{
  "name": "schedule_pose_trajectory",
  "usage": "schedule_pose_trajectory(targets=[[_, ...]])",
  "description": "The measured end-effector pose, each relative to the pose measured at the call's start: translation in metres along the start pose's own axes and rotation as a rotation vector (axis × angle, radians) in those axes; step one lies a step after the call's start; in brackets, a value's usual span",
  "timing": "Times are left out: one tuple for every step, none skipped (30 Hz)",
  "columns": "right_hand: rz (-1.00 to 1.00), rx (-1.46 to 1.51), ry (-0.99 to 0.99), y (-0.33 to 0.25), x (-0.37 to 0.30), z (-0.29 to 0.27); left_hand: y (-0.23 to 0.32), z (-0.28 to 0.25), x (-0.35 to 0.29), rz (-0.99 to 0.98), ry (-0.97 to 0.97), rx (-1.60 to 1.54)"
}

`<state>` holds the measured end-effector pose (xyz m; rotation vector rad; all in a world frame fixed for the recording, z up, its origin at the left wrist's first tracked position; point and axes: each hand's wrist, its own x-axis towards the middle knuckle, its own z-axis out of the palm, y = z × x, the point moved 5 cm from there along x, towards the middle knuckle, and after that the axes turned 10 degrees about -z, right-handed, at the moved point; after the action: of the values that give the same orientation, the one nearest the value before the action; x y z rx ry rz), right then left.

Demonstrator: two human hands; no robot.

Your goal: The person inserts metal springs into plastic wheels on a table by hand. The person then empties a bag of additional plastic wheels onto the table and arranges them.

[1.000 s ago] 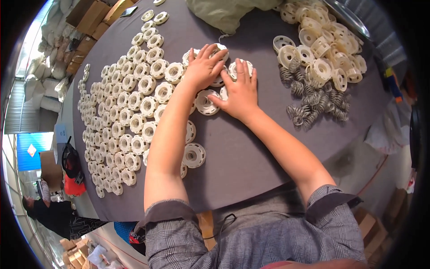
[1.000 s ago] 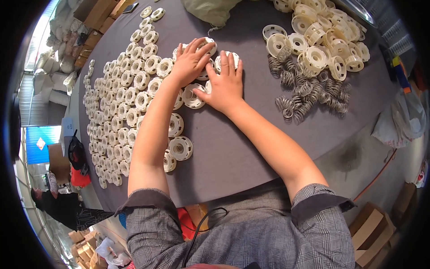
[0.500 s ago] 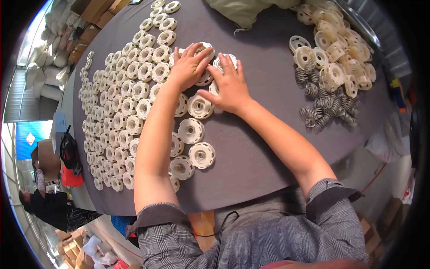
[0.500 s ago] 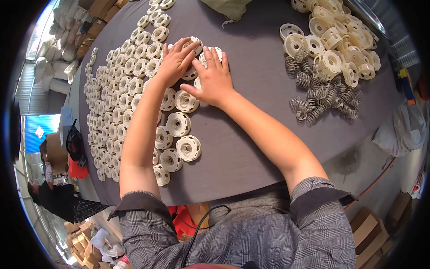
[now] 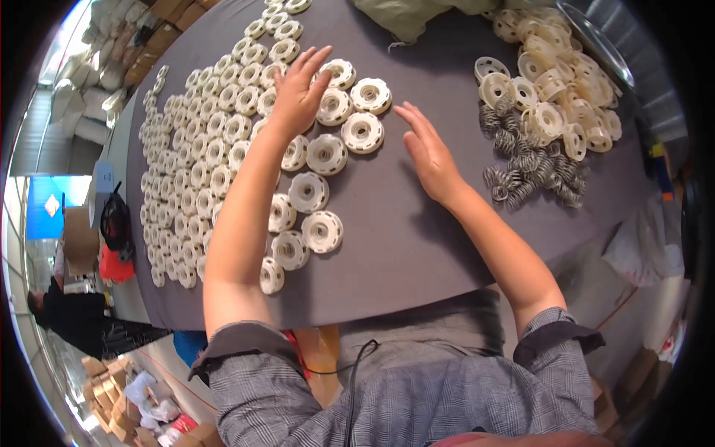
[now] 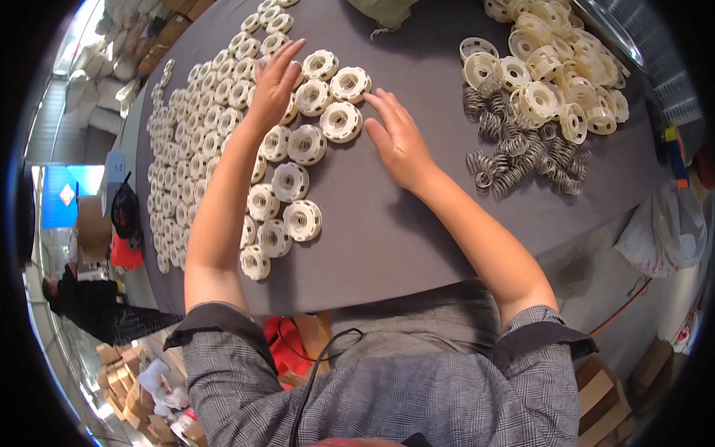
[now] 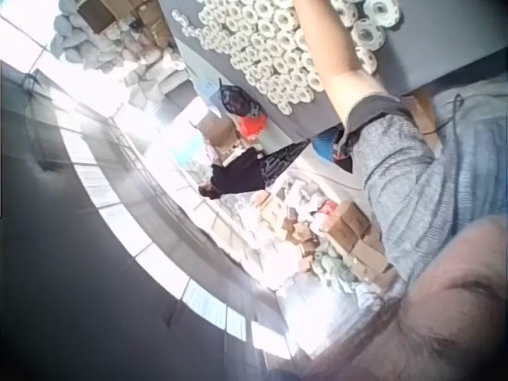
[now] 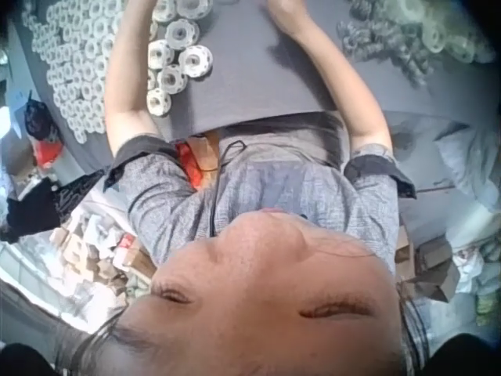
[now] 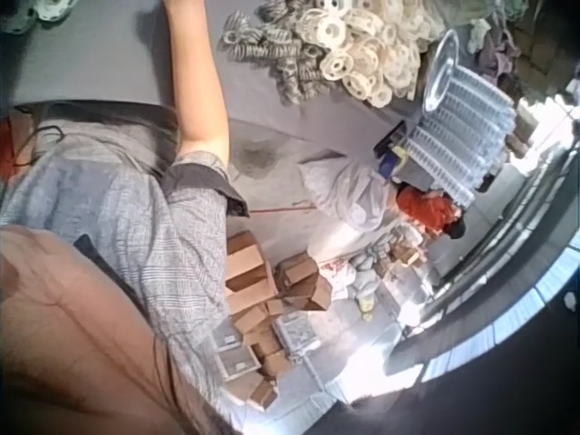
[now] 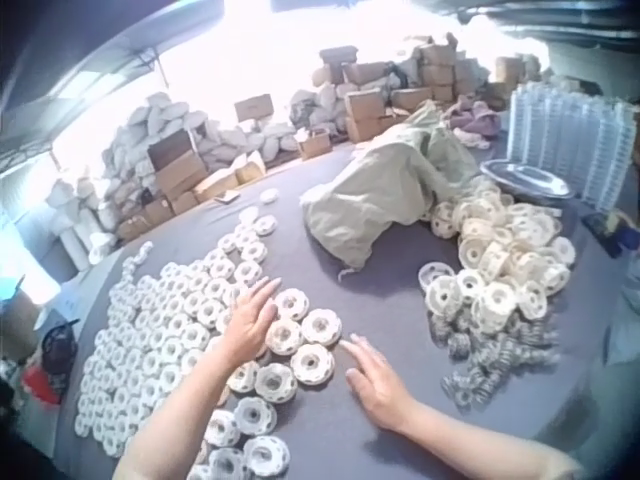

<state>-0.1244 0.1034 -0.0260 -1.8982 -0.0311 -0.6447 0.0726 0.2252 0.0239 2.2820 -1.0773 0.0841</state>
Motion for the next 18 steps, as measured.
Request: schedule_pose_trajectory(targets=[[0.000, 0.014, -0.020, -0.001, -0.010, -0.003, 0.005, -0.013, -0.016, -0.010, 0.042, -0.073], [0.000, -0.084, -0.075, -0.004, -0.022, -0.008, 0.019, -0.031, -0.034, 0.005, 0.077, -0.161], [-0.007, -0.178, -0.128, -0.005, -0.030, -0.008, 0.028, -0.047, -0.055, -0.026, 0.121, -0.191], [-0.016, -0.157, -0.147, -0.009, -0.040, -0.008, 0.030, -0.061, -0.083, -0.033, 0.169, -0.189], [-0.033, -0.241, -0.199, -0.012, -0.050, -0.007, 0.028, -0.076, -0.110, -0.033, 0.221, -0.186], [-0.050, -0.321, -0.252, -0.016, -0.058, -0.002, 0.023, -0.086, -0.139, -0.053, 0.232, -0.164], [-0.058, -0.295, -0.271, -0.021, -0.064, 0.006, 0.009, -0.098, -0.174, -0.154, 0.317, -0.157], [-0.074, -0.357, -0.314, -0.026, -0.070, 0.012, -0.006, -0.104, -0.209, -0.251, 0.402, -0.158], [-0.098, -0.407, -0.354, -0.036, -0.076, 0.020, -0.012, -0.113, -0.246, -0.347, 0.491, -0.145], [-0.111, -0.384, -0.364, -0.045, -0.081, 0.030, -0.016, -0.116, -0.279, -0.447, 0.505, -0.065], [-0.137, -0.407, -0.396, -0.053, -0.083, 0.041, -0.020, -0.117, -0.310, -0.540, 0.525, 0.013], [-0.164, -0.430, -0.431, -0.059, -0.086, 0.054, -0.027, -0.111, -0.343, -0.608, 0.499, 0.095], [-0.178, -0.419, -0.441, -0.064, -0.088, 0.067, -0.029, -0.103, -0.368, -0.674, 0.469, 0.167], [-0.176, -0.463, -0.462, -0.064, -0.092, 0.077, -0.020, -0.092, -0.376, -0.745, 0.397, 0.225], [-0.181, -0.506, -0.481, -0.066, -0.094, 0.086, -0.010, -0.082, -0.379, -0.813, 0.329, 0.285], [-0.188, -0.530, -0.477, -0.066, -0.096, 0.094, -0.009, -0.073, -0.382, -0.864, 0.278, 0.264], [-0.195, -0.535, -0.481, -0.066, -0.098, 0.101, -0.004, -0.067, -0.379, -0.889, 0.245, 0.287], [-0.200, -0.565, -0.474, -0.069, -0.099, 0.109, -0.002, -0.066, -0.379, -0.891, 0.236, 0.324]])
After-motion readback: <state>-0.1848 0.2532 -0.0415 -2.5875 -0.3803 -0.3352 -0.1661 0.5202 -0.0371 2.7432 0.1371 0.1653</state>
